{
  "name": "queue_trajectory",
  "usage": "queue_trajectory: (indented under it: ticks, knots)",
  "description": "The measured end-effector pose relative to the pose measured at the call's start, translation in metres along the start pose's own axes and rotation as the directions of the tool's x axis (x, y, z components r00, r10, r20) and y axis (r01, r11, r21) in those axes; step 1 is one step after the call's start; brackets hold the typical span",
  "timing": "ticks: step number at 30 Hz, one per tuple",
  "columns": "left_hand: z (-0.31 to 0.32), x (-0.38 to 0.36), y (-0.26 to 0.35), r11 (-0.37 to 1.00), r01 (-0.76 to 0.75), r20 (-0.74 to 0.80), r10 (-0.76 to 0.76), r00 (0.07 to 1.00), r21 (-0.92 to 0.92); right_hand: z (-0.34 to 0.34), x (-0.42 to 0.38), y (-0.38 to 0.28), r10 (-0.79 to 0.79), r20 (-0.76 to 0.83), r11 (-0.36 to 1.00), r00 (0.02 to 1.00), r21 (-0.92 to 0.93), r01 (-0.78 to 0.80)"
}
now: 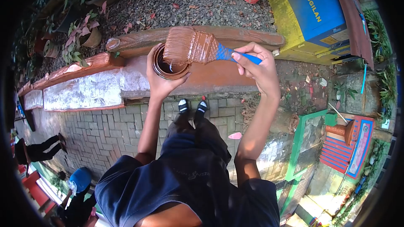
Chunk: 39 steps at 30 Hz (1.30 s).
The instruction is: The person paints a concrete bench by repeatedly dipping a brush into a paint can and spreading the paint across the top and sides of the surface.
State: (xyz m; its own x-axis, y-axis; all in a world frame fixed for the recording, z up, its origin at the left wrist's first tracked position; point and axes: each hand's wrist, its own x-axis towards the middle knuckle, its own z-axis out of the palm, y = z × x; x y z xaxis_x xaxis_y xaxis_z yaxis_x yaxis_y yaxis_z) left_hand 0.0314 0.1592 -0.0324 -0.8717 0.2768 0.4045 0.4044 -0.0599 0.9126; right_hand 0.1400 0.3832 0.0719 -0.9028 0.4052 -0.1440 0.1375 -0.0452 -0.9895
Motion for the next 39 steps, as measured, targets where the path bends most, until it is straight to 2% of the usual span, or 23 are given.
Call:
queue_trajectory:
  ticks: [4,6,8,10,12,14,17,19,20,23,26,29,32,34,36,39]
  knots:
    - [0.01,-0.002,0.006,0.997,-0.025,-0.012,0.026,1.0,0.077,-0.013,0.008,0.006,0.016,0.064,1.0,0.998,-0.023,-0.015]
    - [0.012,-0.003,0.013,0.996,-0.021,-0.053,0.025,0.998,0.082,-0.023,0.011,0.012,0.006,0.027,0.999,1.0,0.053,-0.008]
    - [0.01,-0.008,0.017,0.993,-0.01,-0.067,0.018,0.998,0.117,-0.034,0.012,0.023,0.001,0.035,0.999,0.999,0.044,-0.002]
    - [0.009,-0.01,0.025,0.975,-0.042,-0.08,0.06,0.995,0.217,-0.045,0.014,0.033,-0.04,0.066,0.985,0.997,0.169,0.028]
    - [0.009,-0.013,0.032,0.974,-0.049,-0.1,0.073,0.992,0.222,-0.052,0.013,0.043,-0.024,0.081,0.976,0.996,0.215,0.006]
    - [0.007,-0.012,0.042,0.946,-0.075,-0.107,0.114,0.988,0.316,-0.058,0.015,0.052,-0.026,0.098,0.967,0.995,0.256,0.0]
    - [-0.008,-0.028,0.046,0.941,-0.042,-0.137,0.093,0.986,0.335,-0.063,0.013,0.067,-0.035,0.106,0.928,0.994,0.372,-0.007]
    - [-0.016,-0.037,0.054,0.933,-0.02,-0.127,0.07,0.989,0.36,-0.064,0.008,0.073,-0.034,0.108,0.928,0.994,0.372,-0.009]
    - [-0.02,-0.044,0.05,0.965,0.066,-0.167,-0.023,0.986,0.255,-0.064,0.006,0.075,-0.051,0.106,0.932,0.993,0.363,0.009]
    - [-0.024,-0.055,0.057,0.963,0.135,-0.21,-0.086,0.974,0.235,-0.071,0.004,0.091,-0.013,0.118,0.939,0.993,0.343,-0.029]
    - [-0.032,-0.06,0.062,0.949,0.119,-0.23,-0.051,0.972,0.293,-0.075,0.0,0.1,0.0,0.12,0.937,0.993,0.348,-0.042]
    - [-0.046,-0.054,0.07,0.92,0.042,-0.148,0.018,0.989,0.389,-0.078,-0.005,0.115,0.016,0.093,0.93,0.996,0.365,-0.049]
    - [-0.06,-0.048,0.076,0.943,-0.009,-0.16,0.066,0.985,0.334,-0.077,-0.012,0.127,0.064,0.045,0.915,0.997,0.396,-0.076]
    - [-0.074,-0.044,0.078,0.95,-0.033,-0.167,0.088,0.982,0.309,-0.069,-0.018,0.131,0.053,0.059,0.912,0.997,0.403,-0.072]
    - [-0.094,-0.039,0.077,0.928,-0.076,-0.126,0.13,0.984,0.364,-0.055,-0.022,0.136,0.037,0.075,0.909,0.997,0.411,-0.065]
    - [-0.122,-0.03,0.07,0.952,-0.091,-0.154,0.141,0.978,0.294,-0.026,-0.023,0.146,0.081,0.146,0.841,0.986,0.521,-0.146]
